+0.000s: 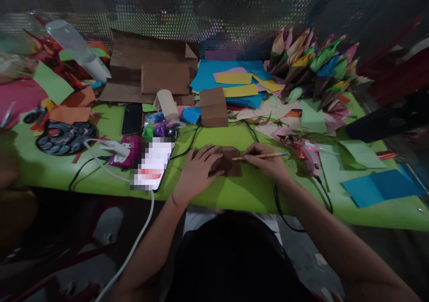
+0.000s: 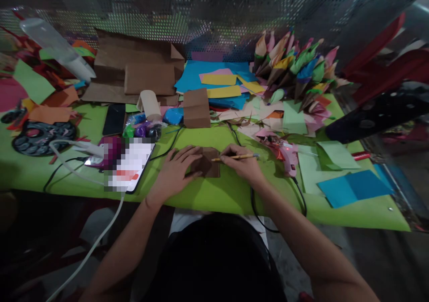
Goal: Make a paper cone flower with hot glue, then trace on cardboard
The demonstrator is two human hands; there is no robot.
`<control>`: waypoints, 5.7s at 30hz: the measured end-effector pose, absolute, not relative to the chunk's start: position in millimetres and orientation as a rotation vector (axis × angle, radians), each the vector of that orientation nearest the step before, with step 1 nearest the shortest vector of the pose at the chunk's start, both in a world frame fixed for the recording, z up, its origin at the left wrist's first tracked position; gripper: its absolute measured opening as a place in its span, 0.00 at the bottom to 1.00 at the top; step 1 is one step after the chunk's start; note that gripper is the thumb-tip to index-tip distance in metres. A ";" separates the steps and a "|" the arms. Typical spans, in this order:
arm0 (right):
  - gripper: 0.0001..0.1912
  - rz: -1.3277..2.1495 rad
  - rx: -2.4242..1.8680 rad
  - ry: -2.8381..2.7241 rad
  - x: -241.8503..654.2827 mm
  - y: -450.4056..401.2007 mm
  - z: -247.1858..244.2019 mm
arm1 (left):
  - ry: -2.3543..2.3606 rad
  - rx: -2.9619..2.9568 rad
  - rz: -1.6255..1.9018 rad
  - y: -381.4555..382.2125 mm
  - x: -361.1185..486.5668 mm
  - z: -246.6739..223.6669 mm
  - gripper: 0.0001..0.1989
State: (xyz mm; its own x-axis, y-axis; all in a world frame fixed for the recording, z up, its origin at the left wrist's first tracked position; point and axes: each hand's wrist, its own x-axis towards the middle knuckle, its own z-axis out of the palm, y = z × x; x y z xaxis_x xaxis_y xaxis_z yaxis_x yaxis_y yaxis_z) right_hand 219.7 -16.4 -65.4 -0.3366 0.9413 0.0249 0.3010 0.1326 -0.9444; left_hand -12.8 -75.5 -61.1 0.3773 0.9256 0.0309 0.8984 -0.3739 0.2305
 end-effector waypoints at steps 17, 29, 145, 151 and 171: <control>0.12 1.328 -1.177 -1.669 220.4 -21.8 -60.4 | 1.637 2.455 0.233 -75.2 -12.7 -60.7 0.21; 0.15 1.075 -1.238 -1.669 212.8 -6.7 -80.0 | 1.615 2.457 0.279 -75.9 -12.7 -61.1 0.22; 0.12 1.107 -1.239 -1.655 201.9 -1.3 -72.8 | 1.611 2.427 0.388 -75.3 -12.8 -68.9 0.17; 0.11 1.038 -1.253 -1.685 201.5 -0.1 -76.9 | 1.612 2.423 0.395 -76.1 -12.9 -67.0 0.16; 0.11 1.016 -1.256 -1.785 203.2 -1.5 -75.1 | 1.610 2.358 0.405 -74.6 -13.0 -70.6 0.15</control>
